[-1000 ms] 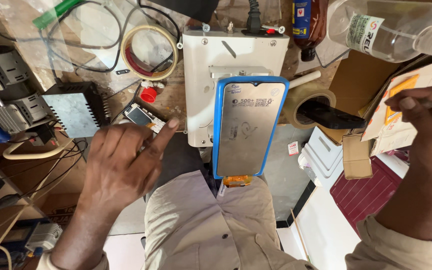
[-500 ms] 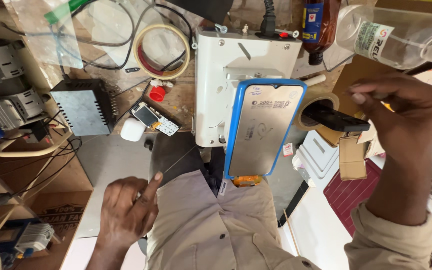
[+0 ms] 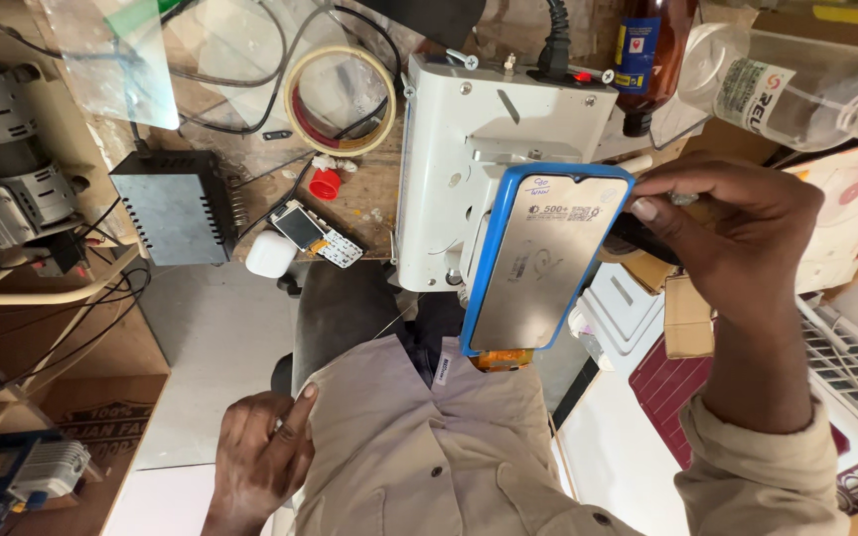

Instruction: The person works on a disassembled smartphone screen mounted on a white fixture, using a green-handled tool to manipulate components and wires. They handle a small circuit board and a black smartphone, adjusting parts on the screen assembly throughout the process.

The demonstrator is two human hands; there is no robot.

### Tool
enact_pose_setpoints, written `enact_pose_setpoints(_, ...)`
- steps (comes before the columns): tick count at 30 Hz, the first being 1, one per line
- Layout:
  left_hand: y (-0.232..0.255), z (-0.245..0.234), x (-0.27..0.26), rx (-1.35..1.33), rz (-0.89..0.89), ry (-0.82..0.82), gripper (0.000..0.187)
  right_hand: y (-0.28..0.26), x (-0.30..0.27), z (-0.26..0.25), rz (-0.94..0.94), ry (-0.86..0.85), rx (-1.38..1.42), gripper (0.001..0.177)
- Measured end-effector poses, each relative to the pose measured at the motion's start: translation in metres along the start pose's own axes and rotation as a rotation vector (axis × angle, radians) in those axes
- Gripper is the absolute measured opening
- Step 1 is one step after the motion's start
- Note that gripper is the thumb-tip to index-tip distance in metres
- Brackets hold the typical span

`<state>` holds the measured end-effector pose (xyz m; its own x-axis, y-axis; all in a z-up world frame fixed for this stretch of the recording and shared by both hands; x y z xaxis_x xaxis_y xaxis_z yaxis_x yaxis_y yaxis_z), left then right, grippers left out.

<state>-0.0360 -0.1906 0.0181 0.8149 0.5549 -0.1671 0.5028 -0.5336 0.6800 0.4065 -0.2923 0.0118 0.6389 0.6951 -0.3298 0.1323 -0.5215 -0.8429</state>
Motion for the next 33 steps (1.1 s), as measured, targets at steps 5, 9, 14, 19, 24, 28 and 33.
enact_pose_setpoints(5, -0.017, 0.005, -0.020, 0.033, -0.054, 0.000, 0.063, 0.009, -0.005, 0.001, -0.008, 0.027, 0.023, 0.012)
enact_pose_setpoints(9, -0.046, 0.009, -0.030, 0.052, -0.178, 0.060, 0.062, 0.015, -0.008, 0.000, 0.005, 0.063, 0.110, 0.010)
enact_pose_setpoints(14, -0.056, -0.004, -0.024, 0.058, -0.233, 0.102, 0.058, 0.023, -0.020, -0.006, 0.070, 0.161, 0.166, 0.009)
enact_pose_setpoints(19, -0.071, -0.013, -0.013, 0.066, -0.159, 0.192, 0.036, 0.028, -0.031, -0.011, 0.097, 0.232, 0.208, 0.008)
enact_pose_setpoints(24, -0.077, -0.033, 0.002, 0.117, -0.059, 0.262, 0.030, 0.036, -0.043, -0.018, 0.130, 0.326, 0.258, 0.007)
enact_pose_setpoints(28, -0.077, -0.042, 0.030, 0.188, 0.035, 0.240, 0.032, 0.039, -0.054, -0.029, 0.107, 0.378, 0.279, 0.005)
enact_pose_setpoints(33, -0.067, -0.057, 0.060, 0.259, 0.050, 0.217, 0.033, 0.047, -0.073, -0.041, 0.157, 0.497, 0.313, 0.008)
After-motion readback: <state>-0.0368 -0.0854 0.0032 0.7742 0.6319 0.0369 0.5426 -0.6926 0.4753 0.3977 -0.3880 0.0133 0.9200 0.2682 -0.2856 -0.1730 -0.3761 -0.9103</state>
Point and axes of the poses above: each hand's wrist, its own x-axis towards the middle knuckle, its own z-axis out of the palm, y = z × x, the point moved 7 cm from there along x, towards the middle knuckle, and after that the axes turned 10 degrees about y, right-handed, at the moved point
